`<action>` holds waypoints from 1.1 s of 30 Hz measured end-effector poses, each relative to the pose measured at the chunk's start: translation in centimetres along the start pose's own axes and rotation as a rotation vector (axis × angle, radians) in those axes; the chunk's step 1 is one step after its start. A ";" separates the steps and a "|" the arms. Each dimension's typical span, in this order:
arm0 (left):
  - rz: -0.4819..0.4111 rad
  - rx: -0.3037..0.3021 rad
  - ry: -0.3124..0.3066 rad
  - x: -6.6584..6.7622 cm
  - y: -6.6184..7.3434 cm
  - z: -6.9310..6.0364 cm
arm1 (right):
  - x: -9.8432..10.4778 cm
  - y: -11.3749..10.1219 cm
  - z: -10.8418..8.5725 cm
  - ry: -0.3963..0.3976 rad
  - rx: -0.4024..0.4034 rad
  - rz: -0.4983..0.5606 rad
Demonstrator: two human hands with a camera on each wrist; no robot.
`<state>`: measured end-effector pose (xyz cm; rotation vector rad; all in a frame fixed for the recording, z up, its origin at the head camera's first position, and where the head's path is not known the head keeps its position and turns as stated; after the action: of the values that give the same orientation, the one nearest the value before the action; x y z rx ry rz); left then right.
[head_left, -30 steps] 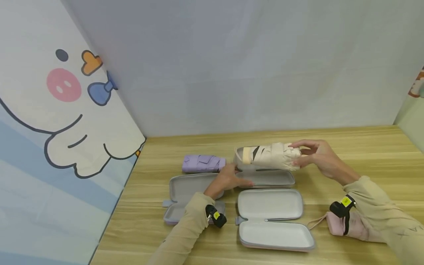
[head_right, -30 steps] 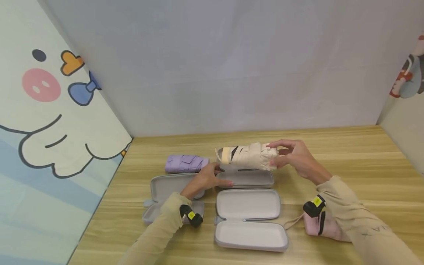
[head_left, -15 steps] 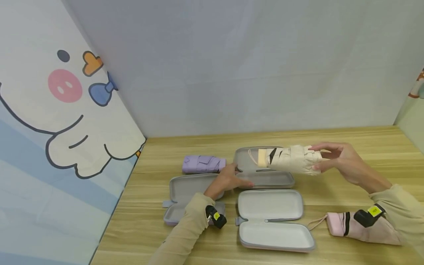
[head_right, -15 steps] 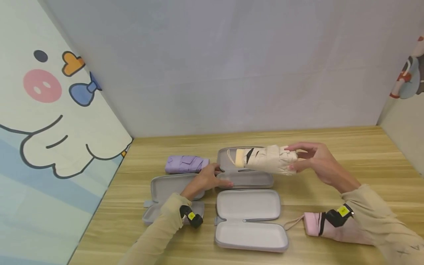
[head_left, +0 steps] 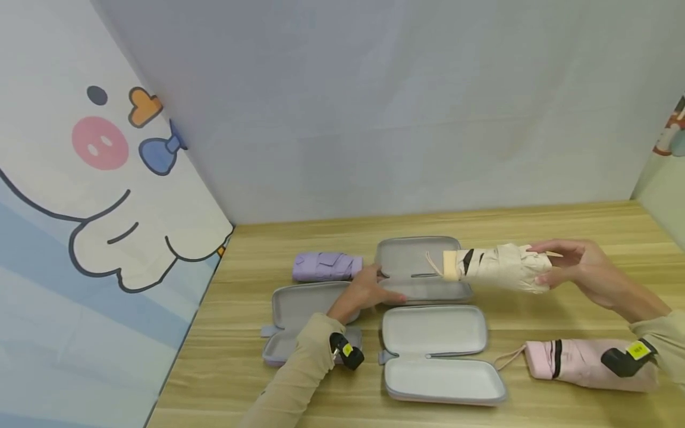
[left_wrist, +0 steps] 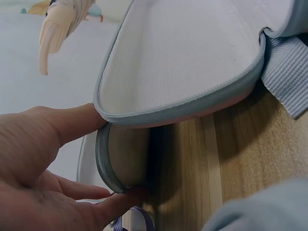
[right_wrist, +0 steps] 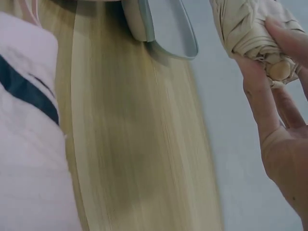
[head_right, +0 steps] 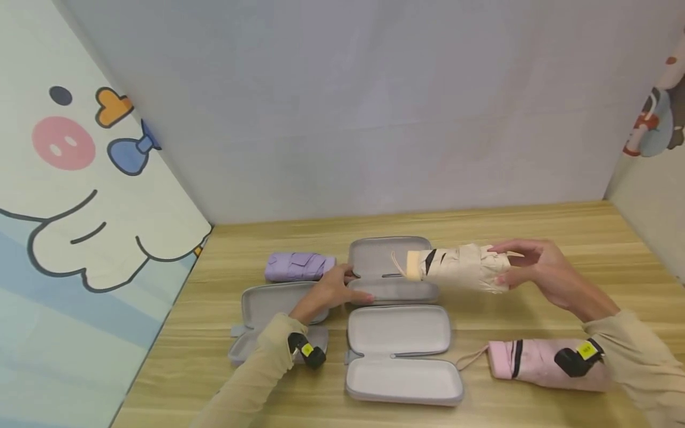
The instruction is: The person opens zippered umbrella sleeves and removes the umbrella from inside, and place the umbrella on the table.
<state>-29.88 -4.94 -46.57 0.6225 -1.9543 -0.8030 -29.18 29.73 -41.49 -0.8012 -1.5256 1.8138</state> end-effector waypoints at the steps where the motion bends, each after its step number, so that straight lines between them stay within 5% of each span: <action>1: -0.004 -0.005 0.002 0.0 0.0 0.0 | 0.2 0.1 -0.2 -0.007 -0.002 -0.001; 20: -0.061 -0.011 0.008 -0.1 -0.3 0.1 | 4.2 3.2 -4.4 0.001 -0.122 -0.084; 33: -0.074 0.001 0.021 -0.1 -0.1 0.1 | 6.5 5.1 -5.0 0.098 -0.273 -0.219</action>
<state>-29.94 -4.93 -46.71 0.7044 -1.9228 -0.8375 -29.67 37.15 -47.64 -0.8006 -1.7446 1.4081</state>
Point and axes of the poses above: each hand's wrist, its own z-axis towards the middle knuckle, its own x-axis out of the back of the hand, y = z × x, the point moved 7 cm from there along z, towards the middle knuckle, and after that the axes turned 9 degrees about -y, right-handed, at the moved point
